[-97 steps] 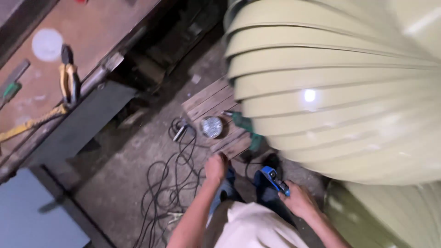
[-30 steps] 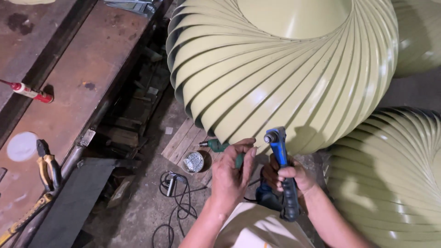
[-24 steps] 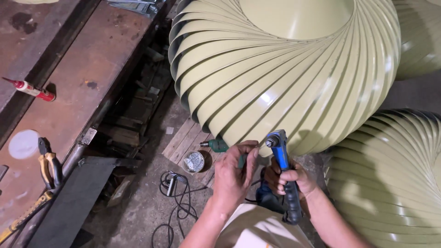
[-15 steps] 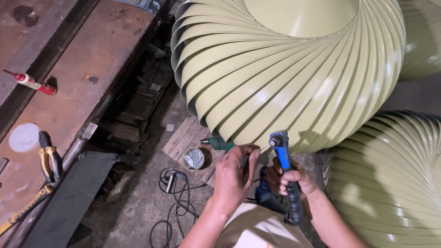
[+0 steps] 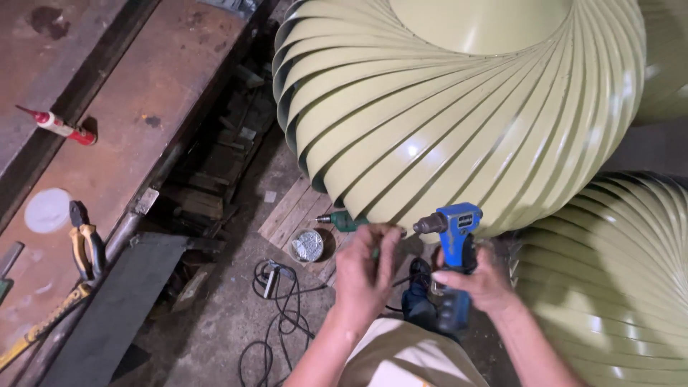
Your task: Assemble a spherical metal roof ventilator by drilling holes and using a rivet gun to secure the top cap and blades.
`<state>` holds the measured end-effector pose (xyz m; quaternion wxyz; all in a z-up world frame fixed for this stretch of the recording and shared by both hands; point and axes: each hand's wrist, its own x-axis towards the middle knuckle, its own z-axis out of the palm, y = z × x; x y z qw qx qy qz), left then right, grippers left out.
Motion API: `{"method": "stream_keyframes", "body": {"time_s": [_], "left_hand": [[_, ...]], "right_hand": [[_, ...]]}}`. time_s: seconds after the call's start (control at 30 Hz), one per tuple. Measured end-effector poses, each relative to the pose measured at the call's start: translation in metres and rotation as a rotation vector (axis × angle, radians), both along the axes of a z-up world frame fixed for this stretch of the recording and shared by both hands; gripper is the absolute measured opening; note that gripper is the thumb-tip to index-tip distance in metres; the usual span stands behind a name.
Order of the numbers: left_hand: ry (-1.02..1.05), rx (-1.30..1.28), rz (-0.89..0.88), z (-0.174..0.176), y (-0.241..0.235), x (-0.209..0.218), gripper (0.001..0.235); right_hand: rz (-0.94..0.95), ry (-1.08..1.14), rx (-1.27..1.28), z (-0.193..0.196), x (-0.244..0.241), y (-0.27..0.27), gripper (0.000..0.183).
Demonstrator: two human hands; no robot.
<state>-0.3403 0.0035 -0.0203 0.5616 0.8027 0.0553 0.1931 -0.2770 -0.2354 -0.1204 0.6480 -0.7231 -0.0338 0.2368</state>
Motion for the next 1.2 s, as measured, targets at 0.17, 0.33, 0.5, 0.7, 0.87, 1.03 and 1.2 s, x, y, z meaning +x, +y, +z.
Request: {"method": "stream_keyframes", "body": {"time_s": [0.17,0.33,0.5,0.7,0.87,1.03,1.2], "left_hand": [[-0.133,-0.720,0.031,-0.021,-0.014,0.022,0.030],[-0.062,-0.634,0.154,0.009,-0.014,0.021,0.040],[-0.094,-0.329,0.259,-0.009,-0.019,0.024,0.040],[-0.024,-0.308,0.210,-0.022,-0.024,0.024,0.033],[-0.287,-0.271,0.199,-0.005,-0.020,0.031,0.032],[-0.041,-0.414,0.245,-0.005,-0.017,0.033,0.046],[-0.035,-0.314,0.193,-0.010,-0.010,0.032,0.042]], "right_hand": [[0.001,-0.150,-0.041,-0.009,-0.035,0.043,0.028],[0.107,-0.247,-0.173,0.001,-0.056,0.077,0.030],[0.285,-0.239,-0.261,-0.012,-0.060,0.079,0.033],[0.278,-0.230,-0.359,-0.062,-0.062,0.067,0.030],[0.205,-0.386,-0.266,-0.004,-0.047,0.085,0.042],[0.195,-0.293,-0.273,-0.003,-0.047,0.088,0.054],[0.213,-0.435,-0.154,0.046,-0.041,0.107,0.058]]}}
